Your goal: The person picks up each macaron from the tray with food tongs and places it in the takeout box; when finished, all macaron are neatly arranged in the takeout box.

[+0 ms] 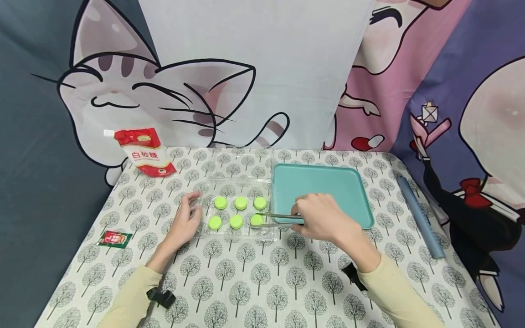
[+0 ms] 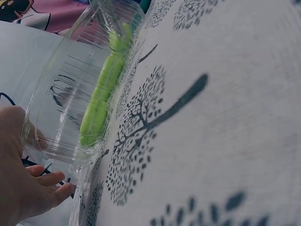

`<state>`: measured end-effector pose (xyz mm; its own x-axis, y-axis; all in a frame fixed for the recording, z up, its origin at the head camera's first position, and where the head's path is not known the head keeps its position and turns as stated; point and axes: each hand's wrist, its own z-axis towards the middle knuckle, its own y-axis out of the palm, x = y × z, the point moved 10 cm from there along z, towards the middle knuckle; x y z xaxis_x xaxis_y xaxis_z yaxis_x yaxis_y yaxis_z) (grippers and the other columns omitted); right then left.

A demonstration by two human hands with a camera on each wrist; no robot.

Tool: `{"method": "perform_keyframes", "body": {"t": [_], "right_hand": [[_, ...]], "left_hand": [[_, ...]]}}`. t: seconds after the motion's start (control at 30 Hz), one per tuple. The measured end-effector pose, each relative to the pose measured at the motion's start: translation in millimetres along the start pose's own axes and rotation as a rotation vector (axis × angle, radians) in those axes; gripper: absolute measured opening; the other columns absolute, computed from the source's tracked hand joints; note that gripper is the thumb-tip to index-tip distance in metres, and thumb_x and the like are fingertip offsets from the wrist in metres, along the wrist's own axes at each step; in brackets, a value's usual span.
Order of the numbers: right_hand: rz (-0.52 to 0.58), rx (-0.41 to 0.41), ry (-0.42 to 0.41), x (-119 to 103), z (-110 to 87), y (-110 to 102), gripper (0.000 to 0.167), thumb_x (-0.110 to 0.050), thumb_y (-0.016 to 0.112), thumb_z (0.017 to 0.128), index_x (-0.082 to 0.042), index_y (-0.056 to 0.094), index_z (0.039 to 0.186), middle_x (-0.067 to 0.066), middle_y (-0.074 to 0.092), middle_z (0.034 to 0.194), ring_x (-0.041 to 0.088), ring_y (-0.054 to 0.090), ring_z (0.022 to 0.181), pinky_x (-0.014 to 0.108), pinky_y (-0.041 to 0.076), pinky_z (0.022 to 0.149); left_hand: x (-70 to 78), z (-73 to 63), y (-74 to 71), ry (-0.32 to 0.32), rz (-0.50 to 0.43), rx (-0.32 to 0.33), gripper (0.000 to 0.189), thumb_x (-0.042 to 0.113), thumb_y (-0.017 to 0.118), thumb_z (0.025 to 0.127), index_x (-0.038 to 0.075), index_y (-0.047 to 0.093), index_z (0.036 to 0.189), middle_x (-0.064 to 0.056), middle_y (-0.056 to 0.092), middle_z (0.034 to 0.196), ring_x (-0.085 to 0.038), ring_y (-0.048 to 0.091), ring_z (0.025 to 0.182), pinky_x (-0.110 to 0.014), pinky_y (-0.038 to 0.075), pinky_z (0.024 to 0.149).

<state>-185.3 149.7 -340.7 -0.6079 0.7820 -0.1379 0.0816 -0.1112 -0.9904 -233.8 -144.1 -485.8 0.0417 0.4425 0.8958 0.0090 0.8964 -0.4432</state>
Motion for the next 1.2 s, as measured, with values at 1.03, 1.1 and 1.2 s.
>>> {"method": "perform_keyframes", "body": {"t": [1.03,1.1,1.2], "right_hand": [[0.098,0.372,0.249,74.2,-68.3,-34.1,0.034,-0.025,0.087,0.077,-0.008,0.079,0.104,0.004,0.074,0.086,0.018,0.065,0.073,0.037,0.053,0.064],[0.094,0.386,0.288,80.9,-74.8,-32.5,0.034,-0.026,0.087,0.077,-0.007,0.079,0.104,0.005,0.074,0.087,0.022,0.067,0.075,0.039,0.054,0.063],[0.088,0.424,0.323,89.3,-83.8,-30.9,0.034,-0.026,0.087,0.077,-0.006,0.079,0.104,0.005,0.072,0.083,0.019,0.064,0.070,0.033,0.051,0.061]], "left_hand": [[-0.3,-1.5,-1.8,-0.001,0.034,-0.011,0.050,0.009,0.047,0.102,0.002,0.030,0.149,-0.024,0.038,0.155,-0.048,0.043,0.138,-0.060,0.036,0.119],[-0.5,-1.5,-1.1,-0.004,0.030,-0.016,0.050,0.009,0.047,0.102,0.002,0.030,0.149,-0.023,0.038,0.155,-0.048,0.042,0.139,-0.059,0.035,0.120],[-0.8,-0.9,-0.2,-0.010,0.020,-0.022,0.050,0.010,0.048,0.102,0.003,0.030,0.149,-0.022,0.037,0.156,-0.047,0.041,0.141,-0.058,0.034,0.121]]}}
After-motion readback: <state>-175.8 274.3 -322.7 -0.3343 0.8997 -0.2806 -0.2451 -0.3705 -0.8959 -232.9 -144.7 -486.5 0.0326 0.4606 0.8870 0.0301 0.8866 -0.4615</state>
